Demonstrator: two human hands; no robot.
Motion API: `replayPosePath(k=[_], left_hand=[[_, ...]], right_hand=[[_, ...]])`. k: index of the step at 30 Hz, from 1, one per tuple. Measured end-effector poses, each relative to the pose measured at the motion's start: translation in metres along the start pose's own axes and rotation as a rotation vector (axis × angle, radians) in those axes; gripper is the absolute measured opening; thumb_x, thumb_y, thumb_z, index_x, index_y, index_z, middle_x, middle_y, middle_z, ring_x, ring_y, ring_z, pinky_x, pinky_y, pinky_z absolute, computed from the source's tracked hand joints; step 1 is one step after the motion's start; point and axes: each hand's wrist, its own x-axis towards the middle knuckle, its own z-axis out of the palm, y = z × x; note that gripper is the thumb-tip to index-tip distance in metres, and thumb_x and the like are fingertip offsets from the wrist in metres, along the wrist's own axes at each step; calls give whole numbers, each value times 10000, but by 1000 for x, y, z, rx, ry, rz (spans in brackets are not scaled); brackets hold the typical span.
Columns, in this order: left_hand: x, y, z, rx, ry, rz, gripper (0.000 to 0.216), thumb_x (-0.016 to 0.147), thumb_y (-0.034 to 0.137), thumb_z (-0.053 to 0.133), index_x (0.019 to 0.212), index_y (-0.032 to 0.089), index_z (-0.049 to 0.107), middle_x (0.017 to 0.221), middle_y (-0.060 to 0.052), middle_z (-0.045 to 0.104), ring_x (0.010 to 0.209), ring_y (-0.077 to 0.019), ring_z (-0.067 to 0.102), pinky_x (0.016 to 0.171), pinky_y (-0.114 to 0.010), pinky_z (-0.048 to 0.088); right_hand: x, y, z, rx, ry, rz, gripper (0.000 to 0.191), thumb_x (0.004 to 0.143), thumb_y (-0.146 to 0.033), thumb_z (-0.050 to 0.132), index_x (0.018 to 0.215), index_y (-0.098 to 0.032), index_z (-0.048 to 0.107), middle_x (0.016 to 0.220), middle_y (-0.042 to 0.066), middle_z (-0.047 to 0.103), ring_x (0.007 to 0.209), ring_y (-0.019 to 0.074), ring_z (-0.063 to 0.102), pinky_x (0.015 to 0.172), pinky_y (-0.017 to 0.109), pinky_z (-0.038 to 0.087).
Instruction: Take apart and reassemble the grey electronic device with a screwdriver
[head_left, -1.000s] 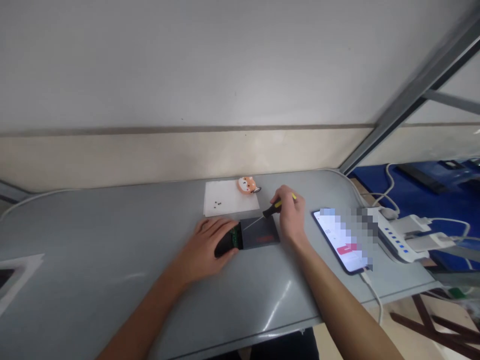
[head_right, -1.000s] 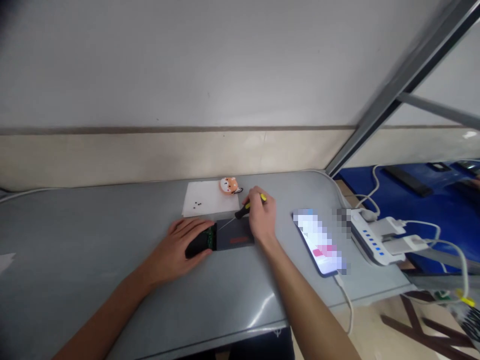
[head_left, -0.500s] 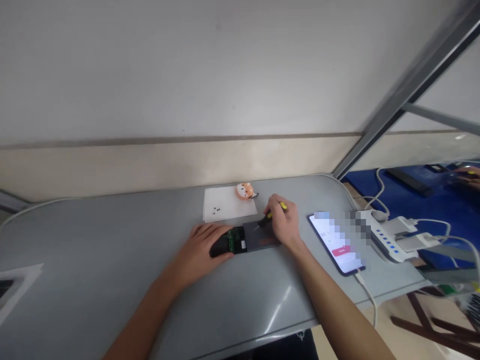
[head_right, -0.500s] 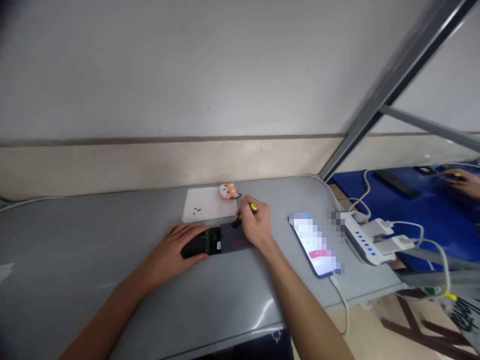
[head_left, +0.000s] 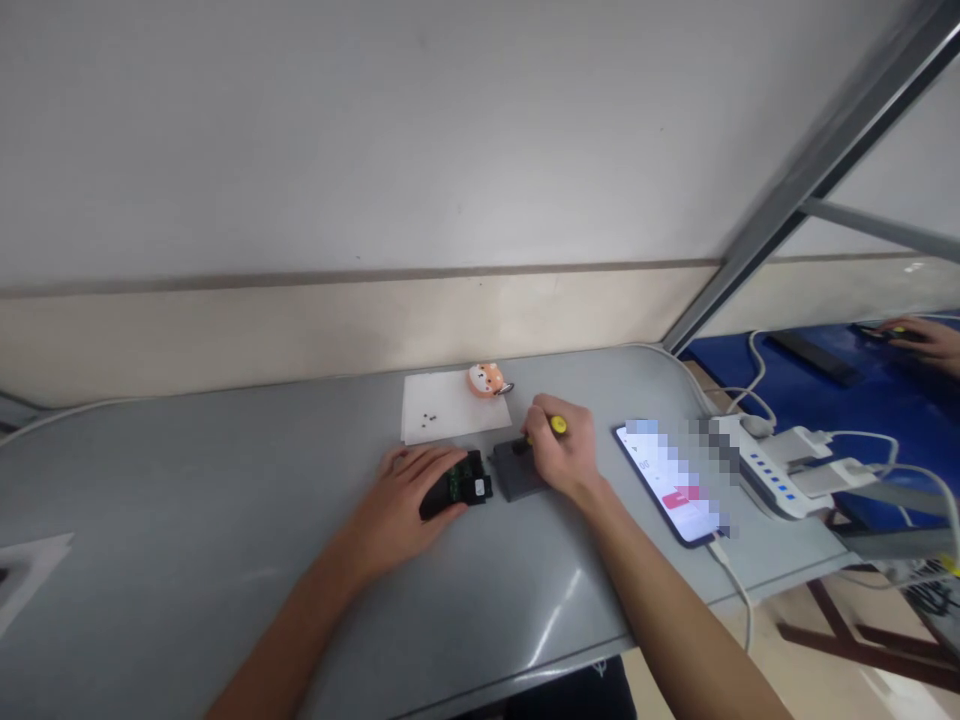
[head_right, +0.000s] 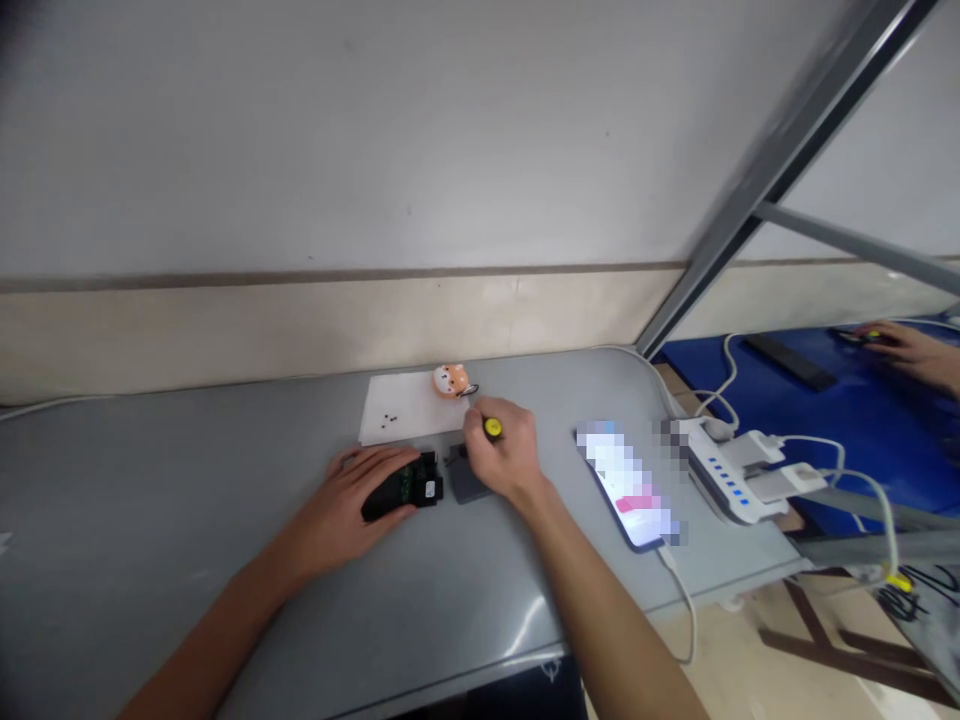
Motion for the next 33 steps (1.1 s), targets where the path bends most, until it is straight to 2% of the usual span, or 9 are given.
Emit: replayPosePath(k=[6,12,15,18,22,25,28,31,33], left_hand=[[-1,1,-3,-6,-5,-7,464,953,363,697,1397,305,574,1392,-61,670,1291,-290,612,1189,-528,327],[5,8,2,10,147,-37,350,1011,362,619,1352,285,612,1355,-76,691,1288,-284,607,1140,-502,361],[13,15,5,27,234,-56,271,1017,384,618,1260,278,673,1277,-71,721,1229,-282,626,1098,-493,377],[16,19,7,43,260,-27,179,1047,355,574,1090,271,726,1163,-44,758,1161,-264,639,1092,-498,351],[18,13,-1,41,247,-11,268,1075,276,505,946,265,740,1002,-16,785,1101,-252,625,1059,-495,340],[35,1,-12,59,231,-23,262,1068,290,517,974,267,760,1016,-26,787,1086,-251,613,1023,-474,367],[68,-9,-19,94,157,-12,261,1050,331,542,962,253,775,1013,-43,783,1049,-253,611,972,-448,405],[99,-13,-16,143,61,12,264,1028,330,564,922,227,783,956,-60,771,1006,-261,609,945,-438,426],[109,-14,-12,158,27,25,260,1022,335,573,920,227,786,960,-62,766,1018,-266,610,950,-438,431]], right_hand=[[0,1,3,-59,-9,-88,366,934,-279,483,577,-230,423,551,-18,470,556,144,438,599,314,323],[2,-1,-3,102,98,48,349,913,-296,485,576,-222,536,563,-11,517,570,152,489,586,306,356],[2,-1,-2,219,173,106,358,912,-322,476,575,-223,551,576,-9,513,597,161,491,584,300,372],[1,0,3,310,186,141,363,918,-330,466,583,-221,556,595,-10,512,616,160,491,592,294,380],[1,0,5,345,191,155,365,928,-331,466,596,-217,564,614,-11,507,629,158,491,602,289,387],[4,2,3,331,265,182,358,933,-340,453,612,-216,551,635,-10,512,638,159,505,602,282,398],[8,8,0,341,361,254,336,929,-364,458,641,-215,548,665,-11,534,648,157,523,598,267,408],[11,14,0,342,398,313,333,927,-385,475,661,-210,570,680,-11,541,659,156,529,609,262,417],[12,16,1,335,380,327,345,935,-389,476,662,-207,582,669,-13,531,659,157,528,608,264,413]])
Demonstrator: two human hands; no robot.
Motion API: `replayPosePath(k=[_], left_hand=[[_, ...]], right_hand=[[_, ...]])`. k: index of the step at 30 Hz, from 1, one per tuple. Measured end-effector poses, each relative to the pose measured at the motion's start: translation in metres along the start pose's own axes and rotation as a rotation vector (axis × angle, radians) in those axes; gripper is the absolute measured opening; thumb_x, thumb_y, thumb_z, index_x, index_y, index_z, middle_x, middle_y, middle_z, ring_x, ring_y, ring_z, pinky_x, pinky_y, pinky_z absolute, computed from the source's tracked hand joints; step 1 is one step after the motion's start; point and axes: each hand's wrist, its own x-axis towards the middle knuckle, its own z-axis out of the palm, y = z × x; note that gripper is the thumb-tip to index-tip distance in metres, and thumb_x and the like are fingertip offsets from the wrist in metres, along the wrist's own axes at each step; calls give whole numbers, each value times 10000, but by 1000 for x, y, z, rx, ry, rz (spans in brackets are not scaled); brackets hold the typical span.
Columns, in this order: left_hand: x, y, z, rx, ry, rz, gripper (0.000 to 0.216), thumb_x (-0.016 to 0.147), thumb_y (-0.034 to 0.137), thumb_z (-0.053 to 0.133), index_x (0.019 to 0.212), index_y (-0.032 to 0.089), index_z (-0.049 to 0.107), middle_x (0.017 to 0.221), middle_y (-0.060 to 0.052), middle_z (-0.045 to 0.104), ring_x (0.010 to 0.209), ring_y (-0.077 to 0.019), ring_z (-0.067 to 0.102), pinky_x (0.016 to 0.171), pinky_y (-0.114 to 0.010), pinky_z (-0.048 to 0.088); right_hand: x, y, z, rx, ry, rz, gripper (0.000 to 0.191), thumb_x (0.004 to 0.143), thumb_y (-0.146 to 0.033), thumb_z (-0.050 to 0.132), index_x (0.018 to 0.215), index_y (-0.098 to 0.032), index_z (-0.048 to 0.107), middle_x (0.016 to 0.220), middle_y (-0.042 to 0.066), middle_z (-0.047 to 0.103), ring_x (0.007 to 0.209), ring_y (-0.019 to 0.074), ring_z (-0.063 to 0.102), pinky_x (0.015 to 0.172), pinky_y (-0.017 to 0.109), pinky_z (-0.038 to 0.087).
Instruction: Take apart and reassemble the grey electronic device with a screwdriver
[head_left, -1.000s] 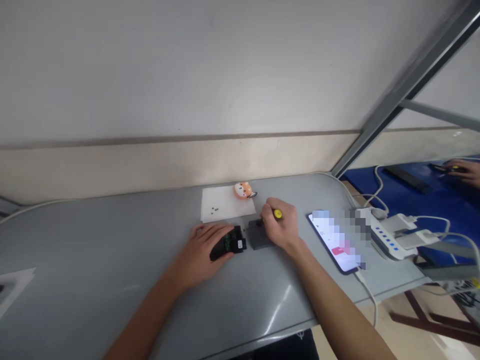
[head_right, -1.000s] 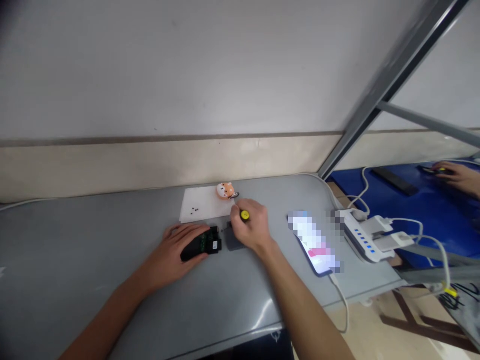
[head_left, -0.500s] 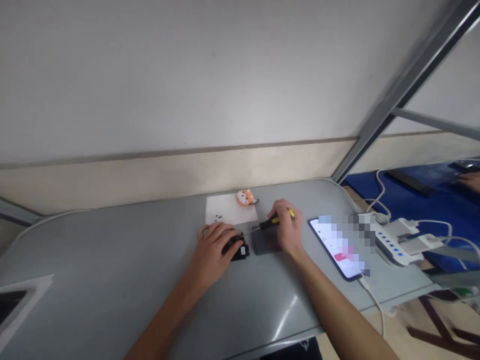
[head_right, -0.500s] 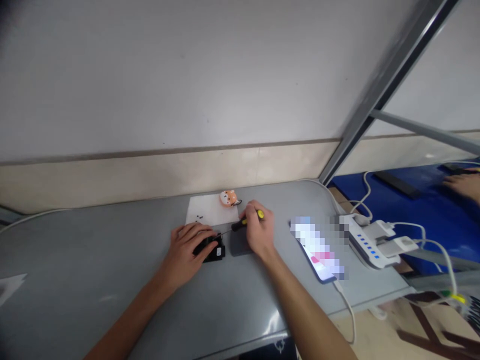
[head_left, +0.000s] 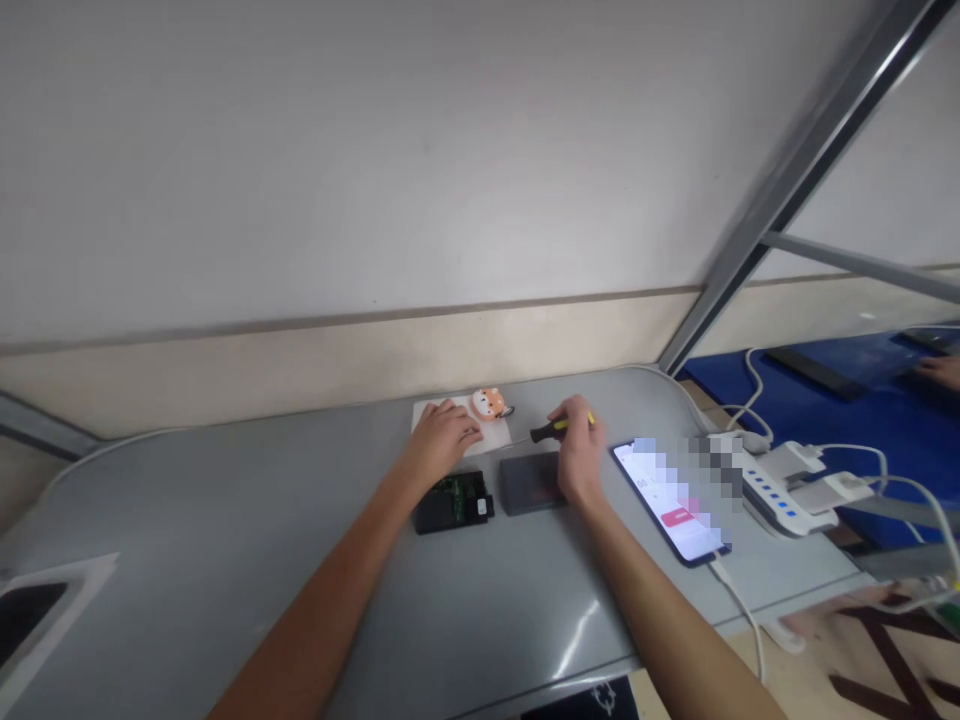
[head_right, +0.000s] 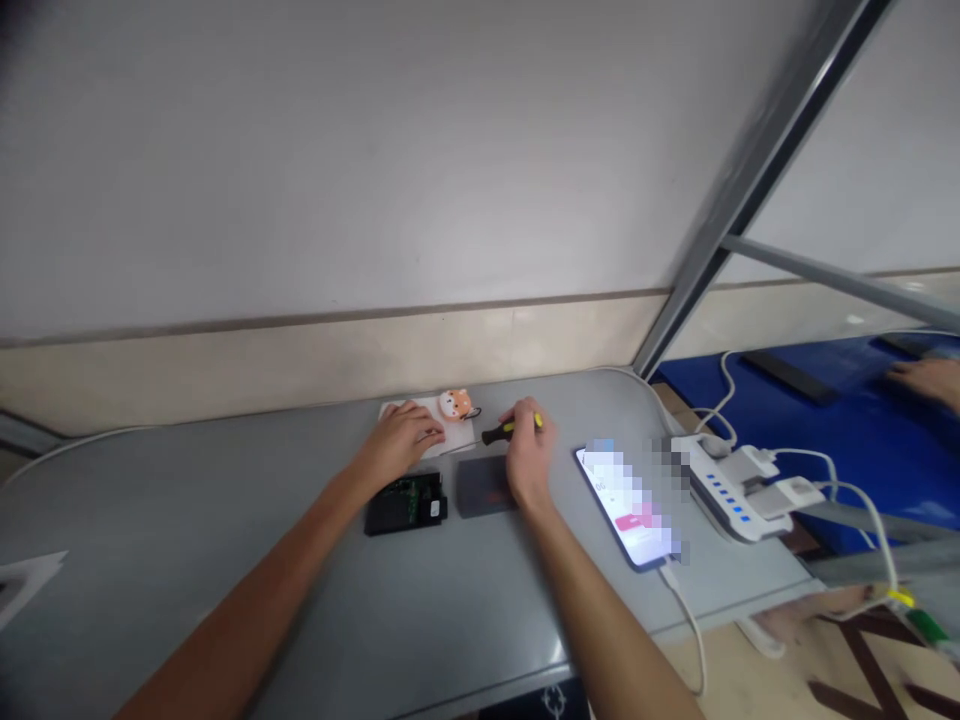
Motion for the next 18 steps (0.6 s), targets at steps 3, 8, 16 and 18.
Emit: replayPosePath(k=[3,8,16,18], left_hand=[[-5,-3,1,-8,-21,26,256,1032,355,562,999,237,787,1045,-62,765,1083,-270,610,979,-441,431],[-58,-19,-12,-145,103,-123,303,1066,357,474,1053,216,742,1074,-63,755,1053,-243,644,1001,-437,457],[-103,-14,-7,-367,58,-172,275,1053,299,476,892,217,683,932,-28,697,918,-207,646,868,-357,514],[-101,-13,-5,-375,62,-159,264,1052,276,479,889,217,679,929,-26,691,909,-203,643,861,-357,511]], right_hand=[[-4,-2,2,-22,-71,-33,364,950,-373,465,644,-207,573,645,-18,521,656,156,527,610,267,402],[-27,-9,10,-68,-327,-169,347,984,-335,483,690,-204,613,675,-9,579,682,154,555,662,275,421],[-55,-6,21,-207,-578,-435,320,1007,-278,520,719,-195,633,672,-2,582,641,142,552,633,278,403],[-54,-6,20,-228,-550,-420,314,1006,-265,516,723,-194,632,673,-4,593,637,138,551,627,273,399]])
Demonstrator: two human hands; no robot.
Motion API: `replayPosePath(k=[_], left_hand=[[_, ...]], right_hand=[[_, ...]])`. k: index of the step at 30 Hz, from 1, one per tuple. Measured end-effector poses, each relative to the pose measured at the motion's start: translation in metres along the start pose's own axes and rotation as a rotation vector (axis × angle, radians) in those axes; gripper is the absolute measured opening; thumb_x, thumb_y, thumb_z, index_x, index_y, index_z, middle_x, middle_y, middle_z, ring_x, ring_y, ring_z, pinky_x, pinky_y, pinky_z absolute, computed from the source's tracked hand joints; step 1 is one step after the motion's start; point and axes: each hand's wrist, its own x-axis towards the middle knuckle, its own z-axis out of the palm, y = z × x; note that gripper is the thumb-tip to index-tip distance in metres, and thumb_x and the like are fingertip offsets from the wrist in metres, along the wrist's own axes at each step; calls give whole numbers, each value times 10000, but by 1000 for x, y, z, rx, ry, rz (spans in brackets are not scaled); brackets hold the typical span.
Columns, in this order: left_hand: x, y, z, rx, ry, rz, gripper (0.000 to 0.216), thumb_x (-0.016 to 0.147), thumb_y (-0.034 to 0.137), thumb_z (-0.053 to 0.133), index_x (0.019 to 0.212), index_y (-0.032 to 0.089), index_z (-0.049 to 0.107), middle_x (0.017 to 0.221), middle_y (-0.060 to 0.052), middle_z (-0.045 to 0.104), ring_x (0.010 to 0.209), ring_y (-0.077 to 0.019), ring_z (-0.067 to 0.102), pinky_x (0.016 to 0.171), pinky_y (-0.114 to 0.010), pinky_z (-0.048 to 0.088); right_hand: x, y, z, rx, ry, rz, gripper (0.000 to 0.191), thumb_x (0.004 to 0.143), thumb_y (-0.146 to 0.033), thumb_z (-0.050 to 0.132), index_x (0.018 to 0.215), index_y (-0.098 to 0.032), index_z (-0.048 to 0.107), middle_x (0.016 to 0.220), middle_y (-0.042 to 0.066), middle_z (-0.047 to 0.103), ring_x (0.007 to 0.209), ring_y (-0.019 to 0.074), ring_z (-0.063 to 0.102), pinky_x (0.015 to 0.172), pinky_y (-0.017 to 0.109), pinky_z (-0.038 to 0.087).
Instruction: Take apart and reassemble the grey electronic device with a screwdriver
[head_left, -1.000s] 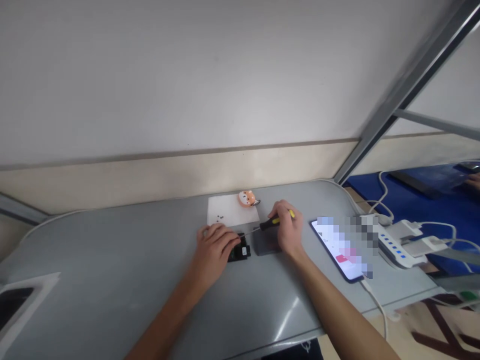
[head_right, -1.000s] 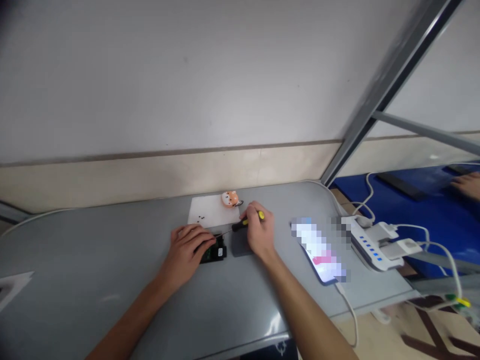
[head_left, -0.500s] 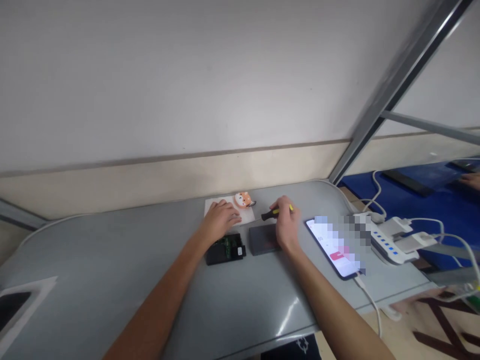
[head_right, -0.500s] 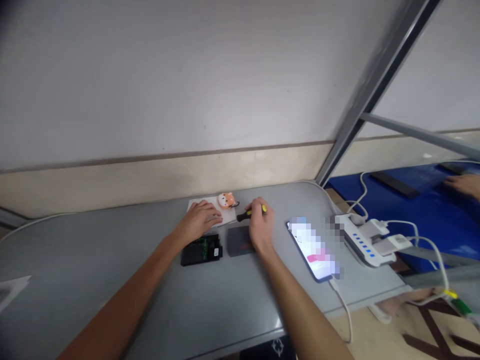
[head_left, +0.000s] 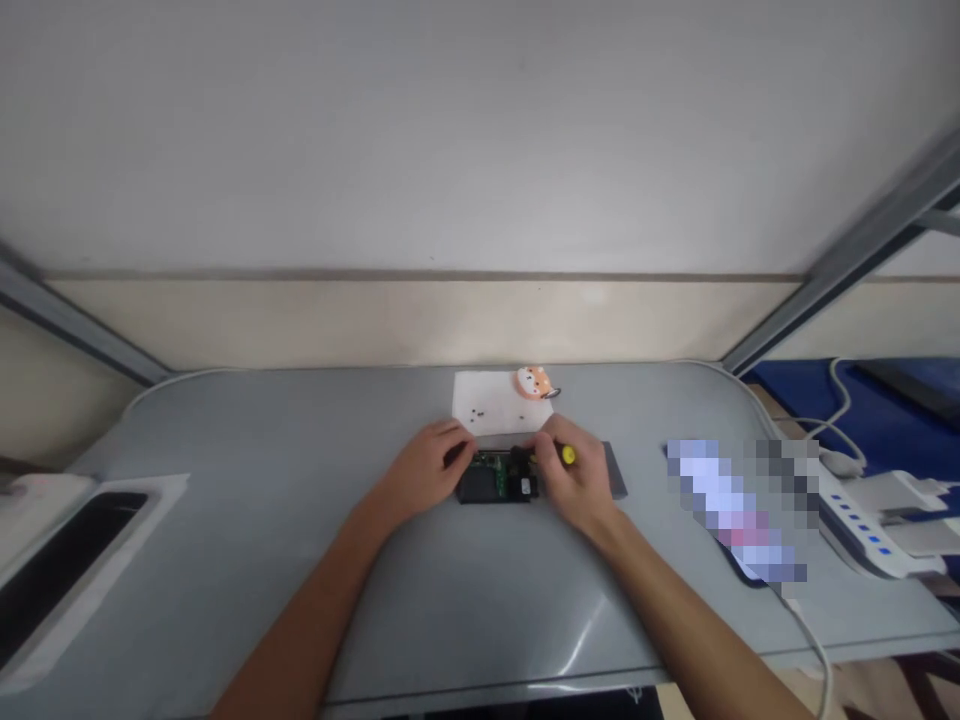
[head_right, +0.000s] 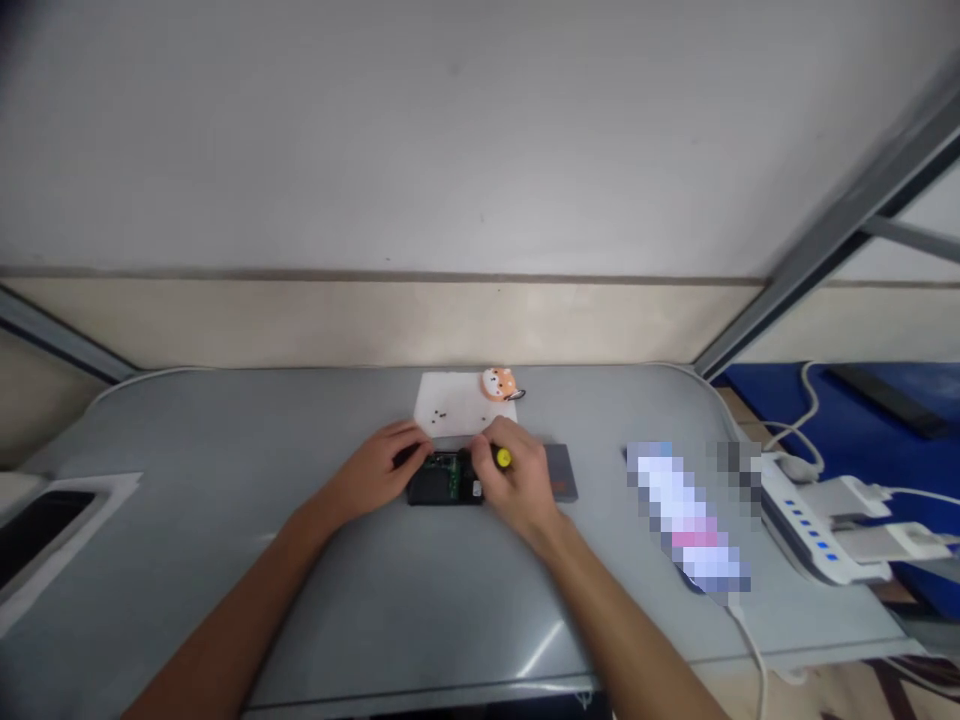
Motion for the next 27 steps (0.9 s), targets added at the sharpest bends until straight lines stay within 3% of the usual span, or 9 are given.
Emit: replayPosePath(k=[15,19,22,27], left_hand=[[1,-3,4,-11,40,71,244,1038,220,531,850,198,685,884,-28,674,869,-183,629,816,-323,489],[1,-4,5,-22,46,81,235,1032,220,540,866,198,706,905,-36,694,886,-191,642,832,-331,499],[1,-5,5,-40,45,94,223,1041,232,531,927,210,721,951,-34,711,914,-188,647,861,-330,499],[2,-7,4,-36,41,104,274,1048,271,517,858,198,701,886,-29,682,841,-175,623,815,-315,492]], right_hand=[[-3,5,4,-2,44,131,341,1002,-318,506,696,-199,597,634,-18,544,612,138,501,600,276,370],[13,-3,3,-17,-44,134,313,997,-312,504,709,-204,566,648,-17,528,640,147,490,618,288,367],[34,-14,9,18,-203,98,205,1011,-353,534,867,-214,581,809,-1,613,743,158,549,709,304,410],[52,-22,30,234,-200,62,224,1010,-421,581,1143,-241,599,936,26,615,811,180,550,772,339,438]])
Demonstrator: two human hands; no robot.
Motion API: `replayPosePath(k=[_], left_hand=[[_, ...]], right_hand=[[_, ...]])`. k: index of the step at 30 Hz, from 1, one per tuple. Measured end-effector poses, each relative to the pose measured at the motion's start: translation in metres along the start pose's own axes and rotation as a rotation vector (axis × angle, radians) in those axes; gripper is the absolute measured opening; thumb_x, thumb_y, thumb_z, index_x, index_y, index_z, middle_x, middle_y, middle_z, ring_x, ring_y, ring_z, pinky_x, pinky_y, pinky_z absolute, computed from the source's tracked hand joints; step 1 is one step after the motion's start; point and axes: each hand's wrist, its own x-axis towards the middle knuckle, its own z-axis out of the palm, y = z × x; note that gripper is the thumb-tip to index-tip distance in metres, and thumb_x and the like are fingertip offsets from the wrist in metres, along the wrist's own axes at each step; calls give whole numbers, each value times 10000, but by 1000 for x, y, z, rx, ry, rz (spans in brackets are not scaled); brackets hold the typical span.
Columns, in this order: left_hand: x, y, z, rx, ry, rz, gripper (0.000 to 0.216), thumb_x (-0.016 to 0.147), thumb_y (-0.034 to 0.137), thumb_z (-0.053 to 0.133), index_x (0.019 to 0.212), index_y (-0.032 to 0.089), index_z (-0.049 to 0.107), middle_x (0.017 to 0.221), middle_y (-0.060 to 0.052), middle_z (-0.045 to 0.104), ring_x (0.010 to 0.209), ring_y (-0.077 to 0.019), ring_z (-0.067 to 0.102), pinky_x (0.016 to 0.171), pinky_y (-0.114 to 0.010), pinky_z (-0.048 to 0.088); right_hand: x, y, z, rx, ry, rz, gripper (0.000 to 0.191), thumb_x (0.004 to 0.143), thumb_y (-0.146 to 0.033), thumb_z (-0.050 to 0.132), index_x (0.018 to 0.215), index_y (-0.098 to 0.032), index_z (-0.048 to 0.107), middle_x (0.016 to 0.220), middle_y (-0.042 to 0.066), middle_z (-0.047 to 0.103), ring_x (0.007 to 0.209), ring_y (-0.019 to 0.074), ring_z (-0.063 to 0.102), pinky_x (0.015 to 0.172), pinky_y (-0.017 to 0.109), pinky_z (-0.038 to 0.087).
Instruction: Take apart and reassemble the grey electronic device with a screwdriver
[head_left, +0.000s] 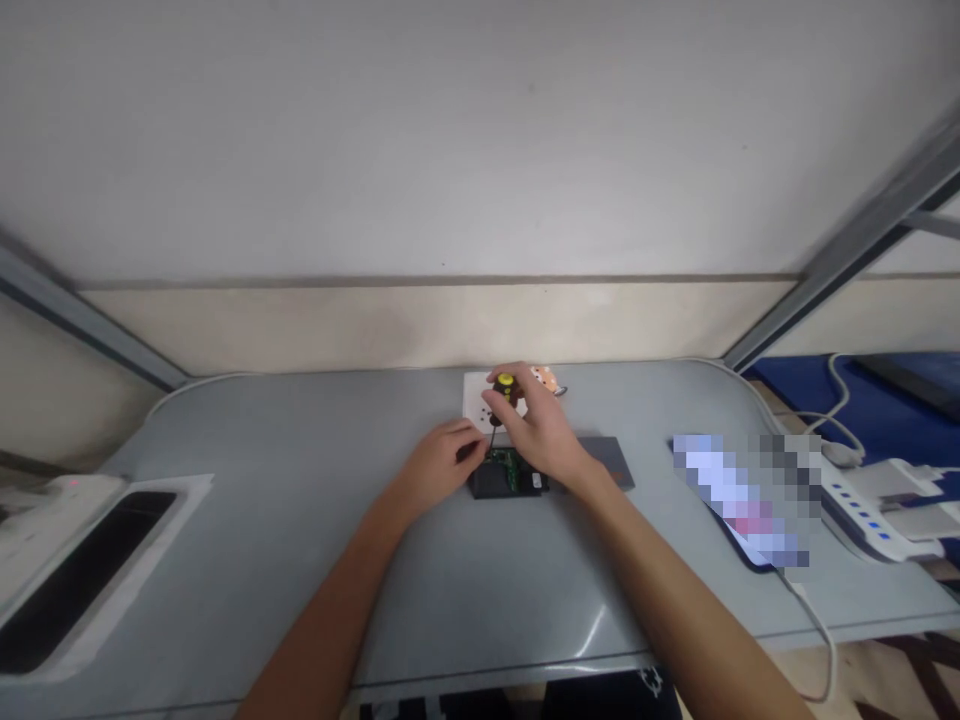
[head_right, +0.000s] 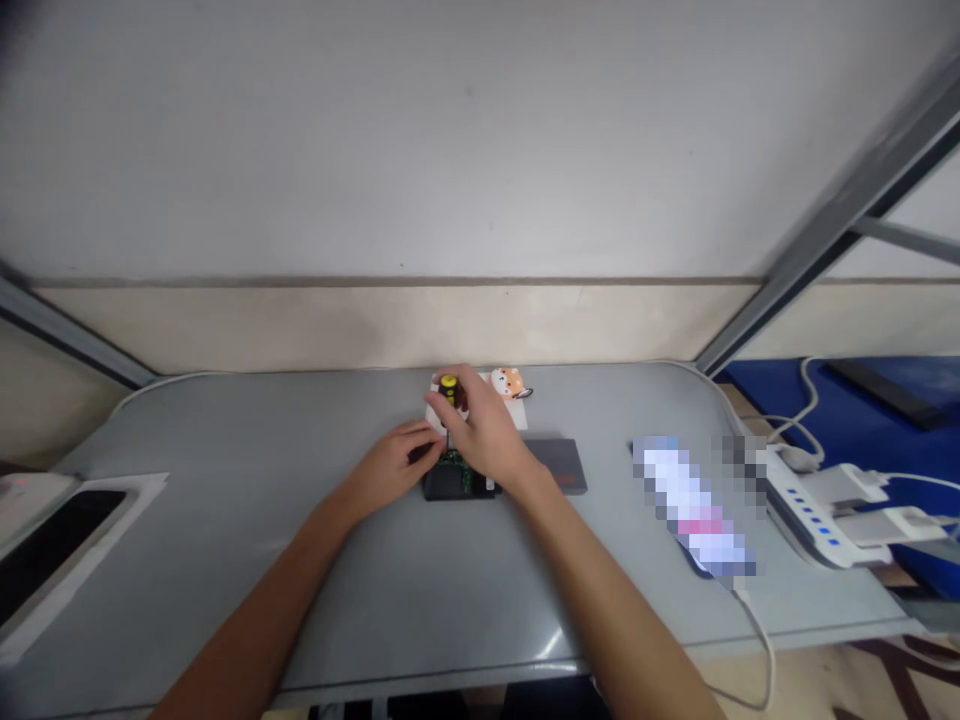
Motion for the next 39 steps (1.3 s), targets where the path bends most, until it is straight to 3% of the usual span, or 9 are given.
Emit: replayPosePath(k=[6,12,15,21,25,29,34,39], left_hand=[[2,-3,1,8,-20,5,238,1022,250,533,854,197,693,893,-25,690,862,-178,623,827,-315,482],[4,-2,0,-41,-27,-13,219,1005,217,532,839,198,673,857,-8,662,817,-159,602,783,-290,466],[4,-1,-1,-37,-32,-18,225,1001,219,539,808,195,652,829,-3,640,794,-156,580,764,-288,454],[4,0,-1,-36,-34,-30,232,1007,236,528,816,199,655,836,-7,649,811,-161,585,782,-296,459],[4,-2,-1,-35,-42,-25,225,1002,229,536,816,198,658,842,-10,659,820,-165,591,786,-299,458],[4,-3,-1,-21,-34,-25,234,1001,229,542,803,198,663,825,-9,653,801,-164,583,767,-298,453],[3,-3,-1,-20,-32,-27,234,1008,234,541,812,202,665,825,-7,651,811,-165,585,774,-293,454],[4,-2,-2,-14,-33,-31,245,1003,235,544,782,197,642,807,-4,639,795,-162,578,758,-283,441]], right_hand=[[-3,7,9,539,-66,13,339,1037,-417,522,1342,-286,587,950,34,583,870,198,543,808,367,437],[0,8,21,911,88,101,216,1002,-479,578,1042,-273,527,749,-23,498,689,160,465,692,319,373],[2,10,22,922,128,101,240,991,-482,617,977,-280,488,699,-41,481,636,152,431,655,305,349],[5,13,17,837,76,159,326,989,-555,563,901,-241,563,809,24,549,694,170,501,653,326,395],[5,13,25,850,123,143,358,1016,-615,461,975,-266,531,724,-14,469,642,170,447,643,328,384],[4,15,25,825,166,116,303,1003,-570,544,950,-287,452,723,-35,452,623,157,428,632,313,372],[5,18,16,755,102,137,346,995,-591,529,928,-252,529,812,24,544,723,179,525,681,335,434],[7,18,24,868,150,155,400,1003,-660,453,985,-264,508,703,-22,451,619,162,434,626,315,388]])
